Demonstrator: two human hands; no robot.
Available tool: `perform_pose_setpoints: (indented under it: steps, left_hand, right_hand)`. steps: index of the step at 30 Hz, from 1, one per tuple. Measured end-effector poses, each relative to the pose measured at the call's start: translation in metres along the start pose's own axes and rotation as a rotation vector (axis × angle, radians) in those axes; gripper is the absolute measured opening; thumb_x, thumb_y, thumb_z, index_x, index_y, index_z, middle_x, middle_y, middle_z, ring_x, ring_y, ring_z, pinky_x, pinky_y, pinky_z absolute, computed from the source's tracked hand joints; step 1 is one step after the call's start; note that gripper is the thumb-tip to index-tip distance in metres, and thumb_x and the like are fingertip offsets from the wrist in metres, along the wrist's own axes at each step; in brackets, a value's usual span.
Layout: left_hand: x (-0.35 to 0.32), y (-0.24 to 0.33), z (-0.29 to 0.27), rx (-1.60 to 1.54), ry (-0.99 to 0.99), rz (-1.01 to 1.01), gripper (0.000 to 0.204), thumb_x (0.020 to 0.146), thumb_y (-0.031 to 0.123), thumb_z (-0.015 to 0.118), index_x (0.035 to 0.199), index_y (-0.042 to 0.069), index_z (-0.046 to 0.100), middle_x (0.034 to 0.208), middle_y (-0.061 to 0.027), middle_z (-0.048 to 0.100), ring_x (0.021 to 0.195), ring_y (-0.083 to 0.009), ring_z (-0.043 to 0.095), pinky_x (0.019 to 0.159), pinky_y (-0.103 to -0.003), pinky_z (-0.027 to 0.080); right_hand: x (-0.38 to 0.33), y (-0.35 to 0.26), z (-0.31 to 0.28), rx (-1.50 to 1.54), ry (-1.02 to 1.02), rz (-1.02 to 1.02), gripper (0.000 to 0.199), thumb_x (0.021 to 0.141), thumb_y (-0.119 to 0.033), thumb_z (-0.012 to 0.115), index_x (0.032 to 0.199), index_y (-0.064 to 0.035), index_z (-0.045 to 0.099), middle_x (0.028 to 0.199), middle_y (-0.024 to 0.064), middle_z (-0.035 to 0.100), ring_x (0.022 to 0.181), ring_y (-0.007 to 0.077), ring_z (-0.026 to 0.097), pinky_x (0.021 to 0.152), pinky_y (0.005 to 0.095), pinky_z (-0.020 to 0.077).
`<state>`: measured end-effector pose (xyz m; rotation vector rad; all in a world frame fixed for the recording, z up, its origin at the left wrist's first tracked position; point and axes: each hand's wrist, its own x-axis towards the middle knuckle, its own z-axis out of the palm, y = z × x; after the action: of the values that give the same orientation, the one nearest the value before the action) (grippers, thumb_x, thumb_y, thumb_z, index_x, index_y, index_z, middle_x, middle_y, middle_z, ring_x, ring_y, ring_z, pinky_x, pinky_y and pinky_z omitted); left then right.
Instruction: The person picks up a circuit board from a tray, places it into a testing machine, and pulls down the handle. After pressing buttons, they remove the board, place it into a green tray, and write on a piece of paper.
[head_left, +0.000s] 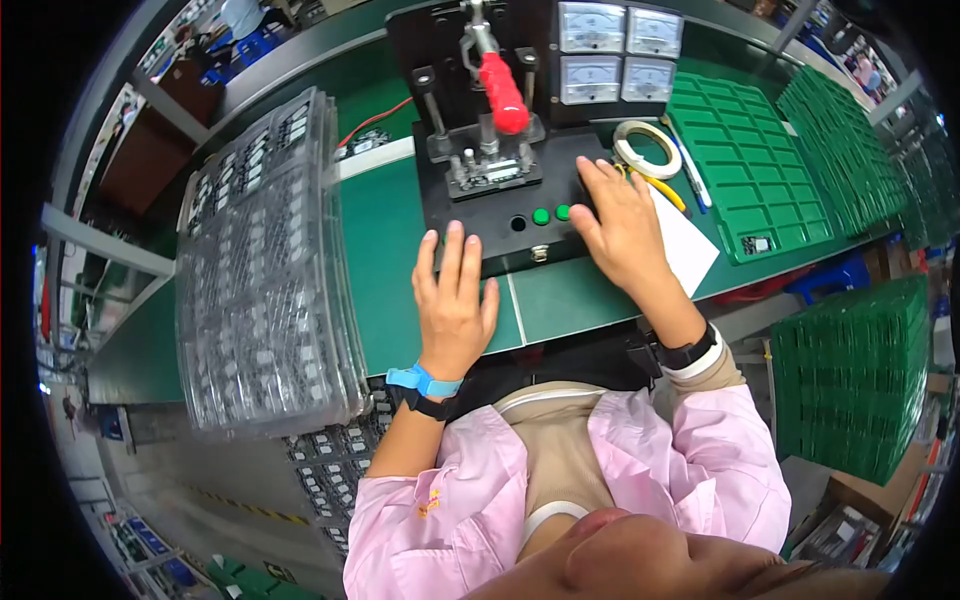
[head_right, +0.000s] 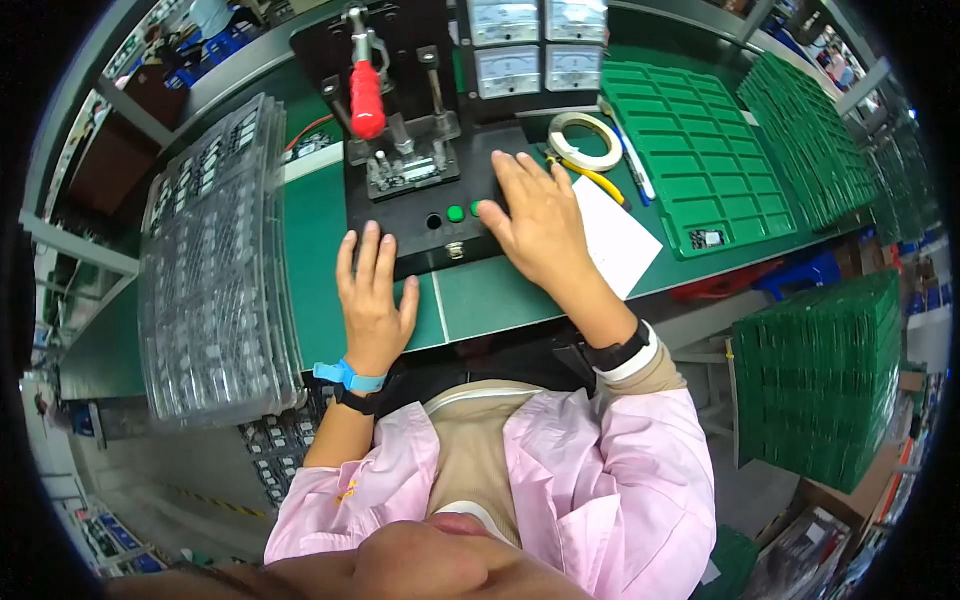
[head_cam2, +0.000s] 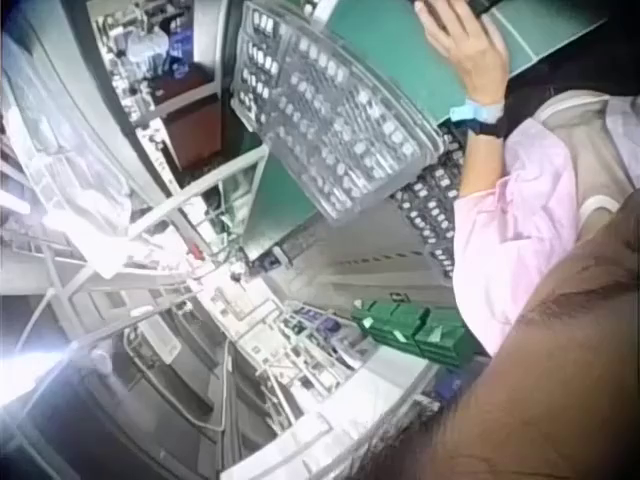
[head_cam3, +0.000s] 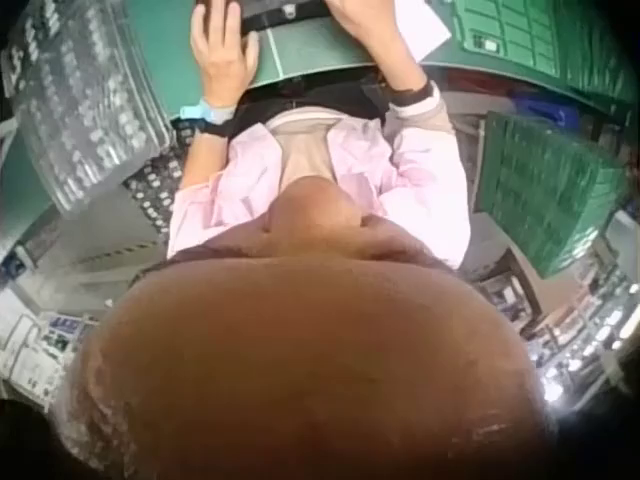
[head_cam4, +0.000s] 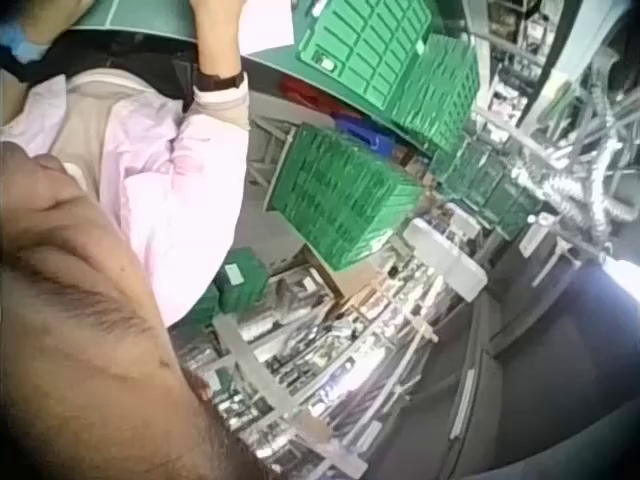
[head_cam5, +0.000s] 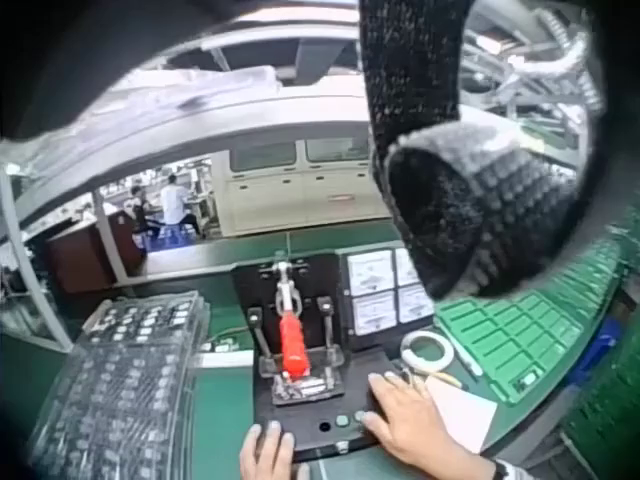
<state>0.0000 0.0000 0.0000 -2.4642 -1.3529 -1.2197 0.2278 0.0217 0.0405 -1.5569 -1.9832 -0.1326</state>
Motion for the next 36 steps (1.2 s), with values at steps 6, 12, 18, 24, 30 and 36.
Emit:
perform_pose_setpoints:
  steps: [6,12,18,24,30,36]
  left_hand:
    - [0.005,-0.002,-0.001,0.111,-0.051,0.019,0.056,0.075,0.011,0.07,0.128,0.003,0.053,0.14,-0.0143,0.044,0.128,-0.0384,0.039,0.095,-0.053,0.035]
    - [0.007,0.0,-0.006,0.135,-0.068,0.019,0.056,0.075,0.008,0.07,0.128,0.002,0.051,0.139,-0.0141,0.045,0.128,-0.0378,0.039,0.099,-0.049,0.034]
    - [0.0,-0.002,-0.008,-0.036,-0.016,0.022,0.055,0.076,0.009,0.069,0.127,0.003,0.052,0.14,-0.0157,0.044,0.129,-0.0388,0.038,0.101,-0.052,0.032]
    - [-0.019,0.003,-0.028,-0.096,0.056,0.074,0.052,0.076,0.006,0.068,0.126,0.004,0.053,0.141,-0.0202,0.042,0.126,-0.041,0.042,0.102,-0.054,0.032]
    - [-0.019,0.019,-0.099,-0.285,0.192,0.228,0.04,0.079,0.011,0.067,0.117,0.006,0.056,0.133,-0.023,0.046,0.118,-0.0396,0.05,0.096,-0.049,0.041]
    - [0.0,0.017,-0.182,-0.329,0.257,0.28,0.033,0.081,0.015,0.067,0.111,0.006,0.056,0.124,-0.0187,0.048,0.106,-0.0348,0.056,0.092,-0.047,0.045]
  right_hand:
    - [0.057,-0.051,0.008,0.317,0.182,-0.341,0.048,0.082,-0.01,0.063,0.127,-0.0013,0.051,0.11,0.0151,0.059,0.102,0.031,0.056,0.09,0.0419,0.0414]
    - [0.066,-0.069,0.035,0.177,0.137,-0.24,0.044,0.081,-0.01,0.064,0.123,-0.0038,0.056,0.108,0.0108,0.061,0.101,0.0271,0.057,0.088,0.0385,0.0429]
    - [0.07,-0.046,0.004,0.28,0.133,-0.425,0.046,0.08,-0.008,0.064,0.126,-0.0036,0.055,0.109,0.0109,0.062,0.096,0.0287,0.06,0.084,0.0385,0.0459]
    - [0.131,-0.071,-0.075,0.428,0.355,-0.475,0.046,0.084,-0.009,0.063,0.128,-0.0106,0.055,0.107,0.013,0.066,0.085,0.0336,0.064,0.072,0.037,0.0517]
    - [0.145,-0.067,-0.06,0.35,0.547,-0.571,0.023,0.085,-0.014,0.063,0.107,-0.0068,0.064,0.091,0.0162,0.065,0.07,0.033,0.062,0.064,0.0361,0.0515]
    - [0.077,-0.043,-0.008,-0.069,-0.084,-0.451,0.015,0.076,-0.005,0.061,0.09,-0.0071,0.066,0.083,0.0089,0.066,0.062,0.0302,0.063,0.056,0.0383,0.0513]
